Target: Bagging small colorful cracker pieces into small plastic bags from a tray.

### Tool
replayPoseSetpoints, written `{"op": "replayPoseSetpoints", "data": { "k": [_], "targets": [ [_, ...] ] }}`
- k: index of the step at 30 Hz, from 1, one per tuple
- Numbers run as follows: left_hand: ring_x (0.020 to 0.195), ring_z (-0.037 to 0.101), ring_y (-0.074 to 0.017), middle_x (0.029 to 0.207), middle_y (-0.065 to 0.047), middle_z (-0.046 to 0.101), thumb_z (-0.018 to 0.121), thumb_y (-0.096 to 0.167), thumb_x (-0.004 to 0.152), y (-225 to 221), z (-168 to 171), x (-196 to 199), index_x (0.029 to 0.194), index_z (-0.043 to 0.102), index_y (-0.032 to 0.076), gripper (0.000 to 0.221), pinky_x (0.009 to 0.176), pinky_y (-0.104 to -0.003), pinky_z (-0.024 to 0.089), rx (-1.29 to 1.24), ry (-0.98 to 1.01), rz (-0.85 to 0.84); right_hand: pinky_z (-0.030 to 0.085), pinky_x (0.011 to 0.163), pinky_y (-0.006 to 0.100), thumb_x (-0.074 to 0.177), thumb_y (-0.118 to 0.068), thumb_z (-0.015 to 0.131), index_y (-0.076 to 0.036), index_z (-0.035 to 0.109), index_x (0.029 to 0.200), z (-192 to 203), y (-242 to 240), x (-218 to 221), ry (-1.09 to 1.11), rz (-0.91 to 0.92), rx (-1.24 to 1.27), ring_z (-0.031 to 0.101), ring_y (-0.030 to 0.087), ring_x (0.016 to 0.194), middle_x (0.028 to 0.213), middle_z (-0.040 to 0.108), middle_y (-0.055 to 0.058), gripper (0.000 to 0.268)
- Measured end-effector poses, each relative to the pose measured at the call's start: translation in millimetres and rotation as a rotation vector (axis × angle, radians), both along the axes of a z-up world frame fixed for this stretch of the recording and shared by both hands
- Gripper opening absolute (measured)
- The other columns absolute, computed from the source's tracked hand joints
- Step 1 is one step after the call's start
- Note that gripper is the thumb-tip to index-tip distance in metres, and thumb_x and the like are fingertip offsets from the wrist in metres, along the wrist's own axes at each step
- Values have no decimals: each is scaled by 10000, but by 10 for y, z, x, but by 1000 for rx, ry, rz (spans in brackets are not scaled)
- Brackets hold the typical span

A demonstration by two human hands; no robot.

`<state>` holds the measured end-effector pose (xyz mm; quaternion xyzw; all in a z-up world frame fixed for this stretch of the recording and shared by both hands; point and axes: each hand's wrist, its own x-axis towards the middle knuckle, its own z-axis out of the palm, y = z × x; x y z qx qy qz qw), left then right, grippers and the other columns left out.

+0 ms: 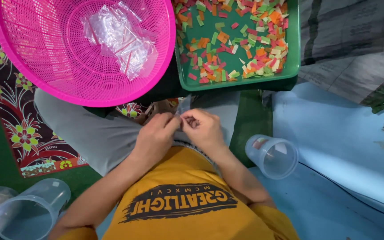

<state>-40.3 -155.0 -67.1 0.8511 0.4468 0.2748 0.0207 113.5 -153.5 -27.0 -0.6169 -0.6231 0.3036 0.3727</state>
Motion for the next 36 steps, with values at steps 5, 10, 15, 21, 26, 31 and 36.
{"op": "replayPoseSetpoints", "data": {
  "k": [5, 10, 15, 21, 26, 31, 36],
  "targets": [
    [702, 546, -203, 774, -63, 497, 481, 132, 844, 34, 358, -120, 973, 574, 115, 159, 549, -257, 506, 10, 191, -192, 465, 461, 260, 703, -64, 691, -73, 646, 714, 332, 234, 157, 49, 258, -196, 565, 151, 471, 555, 605, 51, 47],
    [799, 569, -252, 857, -107, 541, 507, 134, 837, 147, 524, -203, 994, 595, 53, 197, 606, -301, 533, -78, 239, -422, 473, 517, 374, 700, -62, 647, -44, 625, 713, 686, 627, 354, -66, 642, -338, 605, 286, 535, 592, 618, 152, 31],
    [741, 535, -239, 757, -112, 551, 511, -10, 856, 438, 922, -222, 867, 604, 1, 94, 694, -277, 437, 136, 162, -500, 472, 647, 371, 846, -153, 656, -52, 675, 846, 841, 1295, 491, -173, 630, -269, 584, 239, 655, 726, 656, 145, 103],
    [766, 530, -308, 871, -142, 546, 538, -54, 808, 824, 1513, -283, 867, 553, -9, 76, 583, -381, 482, -152, -170, -452, 390, 956, 445, 800, -211, 771, -21, 420, 1309, -192, 2222, 515, -661, 376, 149, 461, 358, 1156, 1279, 471, 167, 646],
    [771, 558, -261, 858, -120, 581, 601, 45, 900, 1058, 1589, -384, 896, 616, -25, 72, 653, -353, 504, -36, -131, -351, 436, 890, 458, 758, -171, 705, -43, 504, 1241, -335, 2319, 460, -787, 482, 188, 459, 345, 1109, 1241, 479, 155, 539],
    [773, 615, -262, 873, -151, 631, 619, 21, 887, 1262, 1542, -391, 917, 638, -41, 72, 618, -341, 546, -125, -216, -313, 498, 734, 407, 761, -13, 683, 9, 632, 908, -57, 2051, 472, -647, 491, 267, 572, 326, 841, 907, 585, 174, 158],
    [776, 551, -289, 864, -155, 591, 618, 1, 886, 1459, 1445, -241, 889, 661, -46, 64, 663, -377, 488, -98, -208, -332, 505, 687, 386, 834, -108, 614, -3, 648, 976, -96, 1879, 591, -552, 382, 206, 607, 315, 849, 956, 639, 156, 179]
  ]
}}
